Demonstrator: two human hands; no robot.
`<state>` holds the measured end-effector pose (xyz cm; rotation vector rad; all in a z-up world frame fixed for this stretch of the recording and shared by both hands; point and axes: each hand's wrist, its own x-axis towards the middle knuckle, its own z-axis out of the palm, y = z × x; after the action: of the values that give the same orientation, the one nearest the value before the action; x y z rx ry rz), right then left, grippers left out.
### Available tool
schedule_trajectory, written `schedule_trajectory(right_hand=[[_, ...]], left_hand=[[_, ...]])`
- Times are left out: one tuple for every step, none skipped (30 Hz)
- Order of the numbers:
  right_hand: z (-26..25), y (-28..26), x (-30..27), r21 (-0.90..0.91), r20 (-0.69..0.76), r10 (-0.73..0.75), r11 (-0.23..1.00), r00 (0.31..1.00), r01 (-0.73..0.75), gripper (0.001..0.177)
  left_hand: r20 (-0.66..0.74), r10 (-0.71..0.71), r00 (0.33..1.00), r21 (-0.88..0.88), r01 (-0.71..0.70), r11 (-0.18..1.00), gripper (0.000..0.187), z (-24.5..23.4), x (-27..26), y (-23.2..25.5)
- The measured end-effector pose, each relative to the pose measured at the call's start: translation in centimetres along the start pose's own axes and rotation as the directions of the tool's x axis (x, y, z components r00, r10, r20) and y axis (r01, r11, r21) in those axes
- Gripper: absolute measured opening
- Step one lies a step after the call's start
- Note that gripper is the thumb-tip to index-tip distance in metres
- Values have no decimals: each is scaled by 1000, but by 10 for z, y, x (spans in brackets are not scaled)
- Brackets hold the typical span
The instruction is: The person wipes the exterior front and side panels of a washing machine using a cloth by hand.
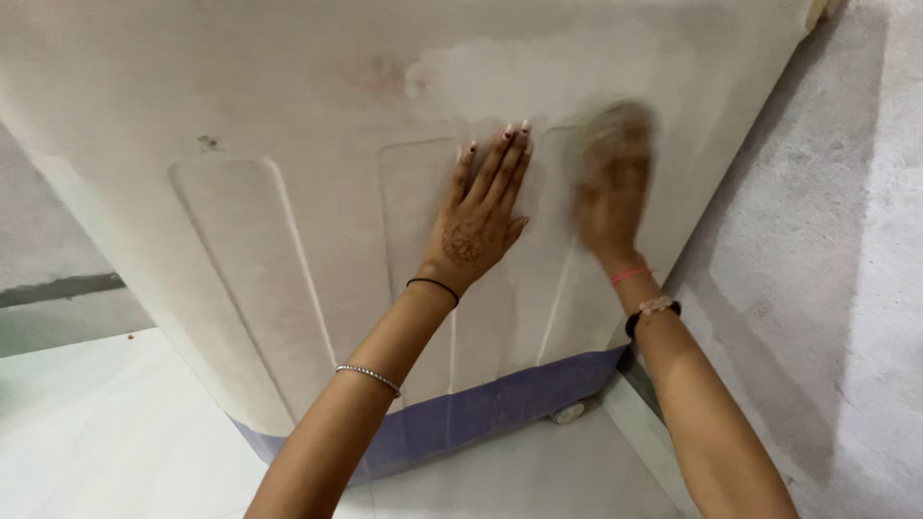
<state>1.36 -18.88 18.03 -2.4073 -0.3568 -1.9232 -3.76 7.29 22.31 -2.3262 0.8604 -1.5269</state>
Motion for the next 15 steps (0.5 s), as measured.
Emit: schedule_trajectory(right_hand=[[-2, 18, -2, 25, -44, 170, 985, 984, -169, 60], [-2, 32, -1, 88, -151, 307, 951, 940, -297, 61], [-1, 43, 1, 174, -253, 430, 901, 867, -396, 61], [-2, 51, 2, 250, -324, 512, 857, 796, -450, 62], [-1, 52, 4, 302, -380, 558, 829, 737, -472, 62], [-1, 48, 6, 304, -383, 529, 846, 757, -438, 63], [2, 38, 5, 271, -343, 444, 891, 828, -365, 63], [2, 28, 1, 224, -267, 322, 937, 908, -267, 64], [-2, 22, -4, 165, -175, 157, 978, 972, -129, 64], [-5, 21, -5, 103, -116, 22, 995, 993, -10, 65], [-9, 26, -2, 42, -71, -90, 995, 993, 93, 65], [-13, 37, 1, -3, -50, -146, 989, 988, 146, 66], [-14, 51, 5, -26, -52, -159, 987, 986, 157, 66], [-16, 68, 11, -71, -71, -190, 980, 979, 185, 68], [-17, 83, 16, -71, -74, -188, 981, 979, 183, 68]], left_hand=[[3, 2, 1000, -7, -2, 1000, 91, 1, 3, 5], [-8, 14, 1000, 12, -14, 1000, 90, 3, 7, 8], [-18, 26, 999, 31, -26, 999, 90, 4, 11, 12], [-17, 29, 999, 24, -29, 999, 90, 5, 16, 16], [2, 50, 999, 38, -50, 998, 91, 6, 20, 20], [17, 70, 997, 54, -71, 996, 91, 7, 26, 23], [13, 72, 997, 49, -73, 996, 91, 8, 32, 27], [4, 90, 996, 67, -90, 994, 91, 9, 36, 32], [-5, 107, 994, 86, -106, 991, 91, 10, 40, 36], [-7, 108, 994, 83, -107, 991, 91, 11, 44, 39], [15, 120, 993, 89, -121, 989, 90, 12, 47, 42], [40, 131, 991, 98, -134, 986, 88, 12, 48, 44], [40, 131, 991, 97, -135, 986, 88, 13, 49, 46], [25, 130, 991, 67, -132, 989, 91, 13, 50, 46], [10, 129, 992, 36, -130, 991, 94, 12, 52, 46]])
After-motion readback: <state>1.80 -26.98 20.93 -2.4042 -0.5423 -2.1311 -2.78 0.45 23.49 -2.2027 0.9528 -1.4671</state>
